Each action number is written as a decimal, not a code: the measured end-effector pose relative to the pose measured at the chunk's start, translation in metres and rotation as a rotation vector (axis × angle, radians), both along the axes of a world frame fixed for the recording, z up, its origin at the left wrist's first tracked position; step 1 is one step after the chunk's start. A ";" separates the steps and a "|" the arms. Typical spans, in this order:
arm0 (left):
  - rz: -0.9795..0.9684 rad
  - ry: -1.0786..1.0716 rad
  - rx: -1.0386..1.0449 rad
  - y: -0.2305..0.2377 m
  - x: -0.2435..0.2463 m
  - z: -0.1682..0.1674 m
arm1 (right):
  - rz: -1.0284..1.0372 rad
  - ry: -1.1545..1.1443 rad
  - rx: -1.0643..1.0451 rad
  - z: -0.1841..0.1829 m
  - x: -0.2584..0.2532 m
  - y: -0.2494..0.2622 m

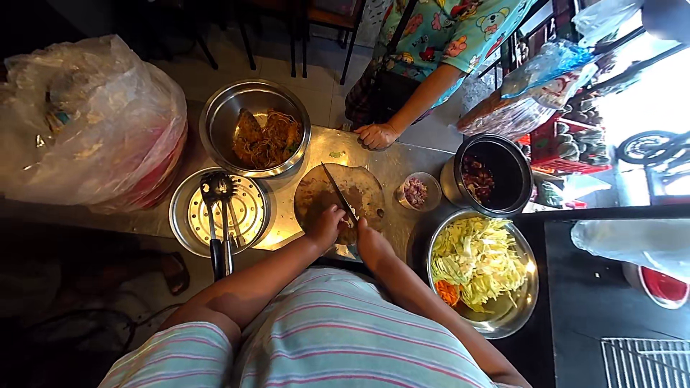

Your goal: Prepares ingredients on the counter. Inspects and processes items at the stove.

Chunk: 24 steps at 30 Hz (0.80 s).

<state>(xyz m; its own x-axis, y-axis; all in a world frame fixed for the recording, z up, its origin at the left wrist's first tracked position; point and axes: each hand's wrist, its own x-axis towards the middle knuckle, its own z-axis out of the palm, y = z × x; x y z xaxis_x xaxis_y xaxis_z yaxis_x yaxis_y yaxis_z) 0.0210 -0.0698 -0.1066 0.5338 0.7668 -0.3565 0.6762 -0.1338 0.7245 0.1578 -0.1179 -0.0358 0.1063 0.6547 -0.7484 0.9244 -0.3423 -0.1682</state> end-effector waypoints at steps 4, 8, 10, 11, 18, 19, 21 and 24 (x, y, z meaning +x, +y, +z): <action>0.035 -0.004 -0.039 0.001 -0.003 0.000 | 0.094 -0.122 0.008 0.006 0.013 0.000; 0.031 -0.017 0.005 0.007 0.002 0.002 | 0.098 -0.102 0.036 -0.029 0.019 0.001; 0.031 -0.018 0.010 0.006 0.002 0.002 | 0.091 -0.101 0.021 -0.028 0.016 0.001; 0.028 -0.019 0.011 0.007 0.002 0.002 | 0.088 -0.094 0.016 -0.022 0.014 0.000; -0.033 -0.047 0.014 0.011 0.003 -0.010 | 0.020 -0.095 0.075 -0.032 0.010 -0.013; -0.040 -0.074 0.019 0.009 0.004 -0.012 | 0.010 -0.089 0.103 -0.037 0.011 -0.016; -0.032 -0.152 0.052 0.003 0.004 -0.012 | 0.025 -0.030 0.217 -0.033 0.012 -0.026; -0.018 -0.211 0.135 -0.002 -0.008 -0.002 | 0.009 0.012 0.291 0.014 -0.010 -0.032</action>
<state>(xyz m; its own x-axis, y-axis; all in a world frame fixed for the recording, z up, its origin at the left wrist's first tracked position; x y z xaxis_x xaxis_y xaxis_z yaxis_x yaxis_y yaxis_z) 0.0129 -0.0718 -0.1082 0.5998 0.7894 -0.1306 0.5083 -0.2499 0.8241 0.1473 -0.1497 -0.0219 0.0918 0.8428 -0.5304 0.9247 -0.2698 -0.2687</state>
